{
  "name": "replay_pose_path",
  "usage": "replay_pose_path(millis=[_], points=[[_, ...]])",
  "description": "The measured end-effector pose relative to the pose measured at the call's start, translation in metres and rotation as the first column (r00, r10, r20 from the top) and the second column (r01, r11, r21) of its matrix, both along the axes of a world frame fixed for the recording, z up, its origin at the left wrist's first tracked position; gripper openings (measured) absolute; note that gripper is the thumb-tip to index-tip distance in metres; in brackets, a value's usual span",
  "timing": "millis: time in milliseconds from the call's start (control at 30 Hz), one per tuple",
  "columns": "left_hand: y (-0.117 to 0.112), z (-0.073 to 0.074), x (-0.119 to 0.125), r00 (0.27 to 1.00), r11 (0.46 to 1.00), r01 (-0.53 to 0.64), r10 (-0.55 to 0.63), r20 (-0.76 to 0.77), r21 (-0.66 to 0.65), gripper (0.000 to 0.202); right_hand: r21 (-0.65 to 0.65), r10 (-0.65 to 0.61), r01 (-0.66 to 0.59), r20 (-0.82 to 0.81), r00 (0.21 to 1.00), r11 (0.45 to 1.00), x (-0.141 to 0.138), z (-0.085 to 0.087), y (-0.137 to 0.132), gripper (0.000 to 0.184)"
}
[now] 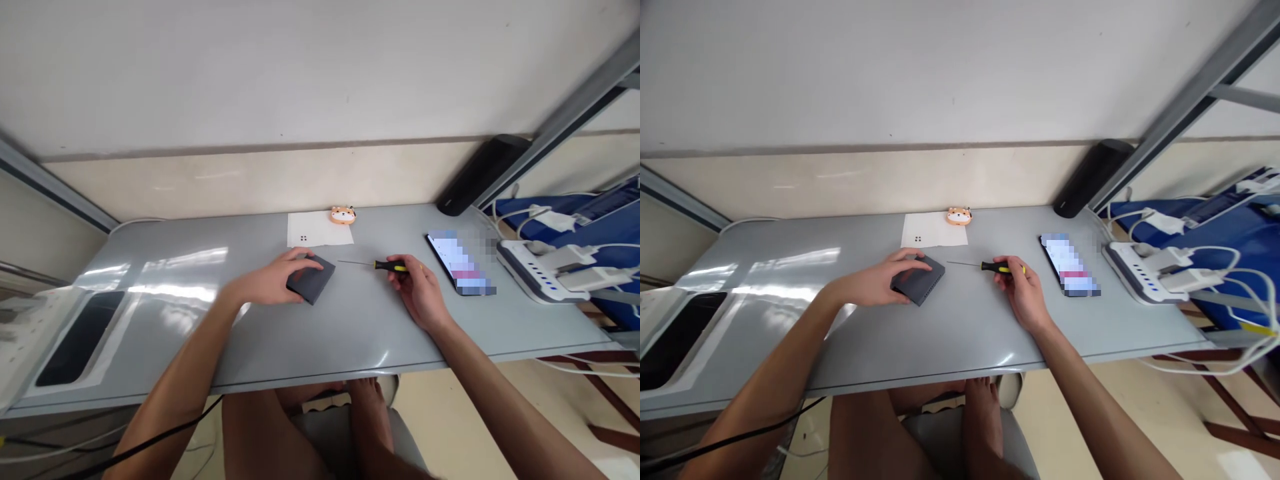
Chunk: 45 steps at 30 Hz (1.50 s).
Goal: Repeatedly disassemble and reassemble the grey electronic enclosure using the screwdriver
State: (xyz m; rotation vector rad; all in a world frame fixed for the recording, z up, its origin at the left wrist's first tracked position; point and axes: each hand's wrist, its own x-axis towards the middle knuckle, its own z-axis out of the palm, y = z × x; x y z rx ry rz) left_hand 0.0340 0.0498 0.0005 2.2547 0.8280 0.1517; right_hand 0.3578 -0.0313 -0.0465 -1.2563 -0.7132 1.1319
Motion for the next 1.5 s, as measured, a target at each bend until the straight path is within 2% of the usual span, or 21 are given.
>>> replay_pose_path(millis=[67, 133, 200, 267, 367, 467, 533, 600, 667, 833, 900, 1000, 1100, 1167, 1233, 1333, 1433, 1500], points=[[-0.006, -0.009, 0.014, 0.996, 0.994, -0.08, 0.082, -0.03, 0.068, 0.065, -0.003, -0.002, 0.002, -0.002, 1.0, 1.0, 0.001, 0.0, 0.0, 0.06], [-0.016, -0.016, 0.031, 0.985, 0.968, -0.134, 0.154, -0.082, 0.211, 0.069, 0.0, 0.0, 0.0, -0.001, 1.0, 1.0, 0.001, 0.0, 0.0, 0.059], [-0.028, -0.021, 0.048, 0.973, 0.925, -0.123, 0.182, -0.138, 0.359, 0.072, 0.011, -0.001, 0.001, -0.005, 1.0, 1.0, 0.002, 0.001, 0.0, 0.058], [-0.041, -0.023, 0.062, 0.966, 0.874, -0.08, 0.187, -0.18, 0.479, 0.066, 0.024, -0.003, 0.003, -0.018, 1.0, 1.0, 0.001, 0.001, 0.001, 0.058], [-0.052, -0.022, 0.073, 0.96, 0.815, -0.086, 0.221, -0.171, 0.573, 0.059, 0.036, -0.019, 0.021, -0.046, 0.999, 0.999, 0.001, 0.001, 0.003, 0.059], [-0.05, -0.019, 0.068, 0.979, 0.829, -0.098, 0.18, -0.097, 0.551, 0.057, 0.042, -0.034, 0.037, -0.069, 0.997, 0.998, 0.0, 0.0, 0.003, 0.057], [-0.041, -0.019, 0.061, 0.989, 0.841, -0.108, 0.143, -0.026, 0.531, 0.046, 0.055, -0.03, 0.035, -0.078, 0.996, 0.998, 0.001, -0.001, 0.004, 0.055], [-0.031, -0.021, 0.053, 0.986, 0.834, -0.155, 0.166, 0.028, 0.529, 0.037, 0.071, -0.026, 0.032, -0.083, 0.996, 0.997, 0.002, -0.002, 0.004, 0.053], [-0.023, -0.024, 0.048, 0.976, 0.836, -0.202, 0.216, 0.031, 0.51, 0.036, 0.076, -0.021, 0.028, -0.087, 0.996, 0.997, 0.003, -0.004, 0.003, 0.052], [-0.017, -0.028, 0.047, 0.97, 0.893, -0.234, 0.242, 0.027, 0.385, 0.035, 0.089, 0.006, 0.001, -0.086, 0.996, 0.996, 0.005, -0.006, 0.003, 0.047], [-0.018, -0.029, 0.049, 0.96, 0.88, -0.272, 0.275, 0.047, 0.389, 0.033, 0.091, 0.014, -0.007, -0.077, 0.997, 0.996, 0.006, -0.006, 0.003, 0.046], [-0.021, -0.027, 0.053, 0.936, 0.828, -0.335, 0.347, 0.058, 0.45, 0.028, 0.096, 0.02, -0.018, -0.029, 0.999, 0.995, 0.007, -0.005, 0.003, 0.045], [-0.026, -0.021, 0.054, 0.886, 0.755, -0.408, 0.462, 0.024, 0.513, 0.023, 0.1, 0.013, -0.012, -0.006, 1.0, 0.995, 0.006, -0.004, 0.003, 0.045], [-0.03, -0.014, 0.052, 0.859, 0.741, -0.427, 0.511, -0.022, 0.519, 0.02, 0.095, -0.003, 0.005, -0.028, 1.0, 0.995, 0.005, -0.005, 0.003, 0.045], [-0.031, -0.007, 0.047, 0.873, 0.792, -0.394, 0.481, -0.079, 0.466, 0.022, 0.089, -0.014, 0.019, -0.049, 0.999, 0.996, 0.004, -0.005, 0.002, 0.044], [-0.028, 0.001, 0.038, 0.946, 0.883, -0.274, 0.319, -0.06, 0.38, 0.024, 0.101, -0.002, 0.008, -0.058, 0.998, 0.995, 0.005, -0.007, 0.002, 0.042], [-0.022, 0.004, 0.03, 0.982, 0.884, -0.186, 0.187, 0.04, 0.429, 0.02, 0.127, 0.034, -0.03, -0.028, 0.999, 0.991, 0.008, -0.008, 0.002, 0.044], [-0.019, 0.003, 0.026, 0.989, 0.885, -0.145, 0.137, 0.05, 0.441, 0.02, 0.127, 0.045, -0.044, -0.004, 0.999, 0.991, 0.009, -0.008, 0.002, 0.045]])
